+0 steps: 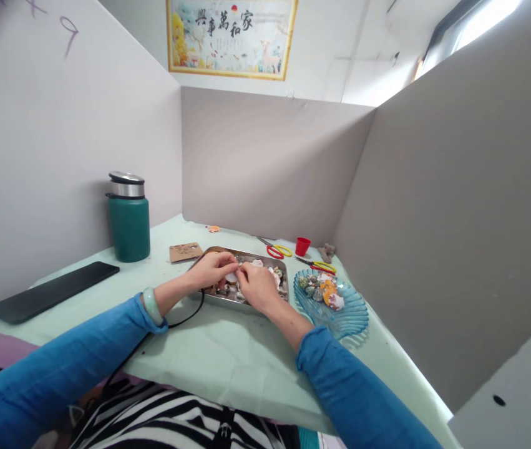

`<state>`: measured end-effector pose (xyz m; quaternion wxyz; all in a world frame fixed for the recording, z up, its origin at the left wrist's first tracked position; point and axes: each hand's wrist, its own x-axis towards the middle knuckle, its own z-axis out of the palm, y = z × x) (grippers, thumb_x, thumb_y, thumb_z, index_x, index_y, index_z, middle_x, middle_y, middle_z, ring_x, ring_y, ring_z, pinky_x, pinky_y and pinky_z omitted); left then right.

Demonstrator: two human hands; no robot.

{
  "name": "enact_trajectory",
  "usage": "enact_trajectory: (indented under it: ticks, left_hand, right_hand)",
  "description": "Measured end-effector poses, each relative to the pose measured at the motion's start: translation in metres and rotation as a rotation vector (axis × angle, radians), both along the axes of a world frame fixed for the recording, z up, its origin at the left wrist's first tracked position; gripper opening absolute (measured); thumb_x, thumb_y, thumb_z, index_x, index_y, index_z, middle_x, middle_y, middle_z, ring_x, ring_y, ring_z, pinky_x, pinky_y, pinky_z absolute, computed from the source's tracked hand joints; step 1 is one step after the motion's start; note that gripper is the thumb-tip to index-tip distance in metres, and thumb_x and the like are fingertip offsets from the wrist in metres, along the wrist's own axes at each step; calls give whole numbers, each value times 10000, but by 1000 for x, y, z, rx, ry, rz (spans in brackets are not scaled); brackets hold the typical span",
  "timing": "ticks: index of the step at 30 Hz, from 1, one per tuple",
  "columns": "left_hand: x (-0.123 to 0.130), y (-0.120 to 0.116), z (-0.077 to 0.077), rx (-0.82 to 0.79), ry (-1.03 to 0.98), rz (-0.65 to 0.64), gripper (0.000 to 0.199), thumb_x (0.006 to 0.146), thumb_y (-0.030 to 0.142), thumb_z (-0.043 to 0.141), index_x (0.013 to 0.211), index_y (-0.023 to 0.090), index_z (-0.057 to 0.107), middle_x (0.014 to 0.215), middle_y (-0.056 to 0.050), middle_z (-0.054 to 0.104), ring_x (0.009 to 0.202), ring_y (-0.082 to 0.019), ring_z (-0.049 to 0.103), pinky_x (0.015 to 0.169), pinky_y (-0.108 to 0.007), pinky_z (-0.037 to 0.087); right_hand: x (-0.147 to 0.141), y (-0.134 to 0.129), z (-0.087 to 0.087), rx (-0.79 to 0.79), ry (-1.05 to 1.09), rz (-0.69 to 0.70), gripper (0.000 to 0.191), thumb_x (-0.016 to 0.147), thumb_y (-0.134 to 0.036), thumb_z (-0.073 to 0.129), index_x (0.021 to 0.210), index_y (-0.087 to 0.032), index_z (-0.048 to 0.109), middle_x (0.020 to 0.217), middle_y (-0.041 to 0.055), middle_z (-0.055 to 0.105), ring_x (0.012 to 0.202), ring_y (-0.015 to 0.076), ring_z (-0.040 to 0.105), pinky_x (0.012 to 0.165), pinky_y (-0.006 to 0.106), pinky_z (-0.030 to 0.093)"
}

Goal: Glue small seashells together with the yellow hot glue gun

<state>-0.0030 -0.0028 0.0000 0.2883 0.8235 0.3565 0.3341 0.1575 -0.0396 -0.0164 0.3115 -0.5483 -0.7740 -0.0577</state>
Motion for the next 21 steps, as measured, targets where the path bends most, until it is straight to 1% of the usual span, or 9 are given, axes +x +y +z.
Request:
enact_trajectory:
  ticks: [7,17,21]
  left_hand:
    - [0,1,-1,8,6,-11,331,788,467,447,819,153,545,578,4,595,414,-110,547,377,-185,381]
    - [0,2,-2,24,42,6,382,791,506,437,832,147,559,544,0,594,415,-114,551,375,-182,371]
    - [0,1,-2,19,37,2,385,788,509,443,828,145,561,562,-5,607,415,-108,552,377,-176,376]
  right_hand:
    - [0,1,0,-9,-9,-11,318,886,-357,377,780,-188,625,706,20,646,598,110,531,570,219,280]
    - [0,0,0,-32,-9,3,325,891,-361,370,805,-192,634,720,27,651,618,117,541,580,219,289]
    - [0,1,0,-34,-14,6,323,891,-360,370,812,-192,633,727,28,653,616,116,539,574,221,287]
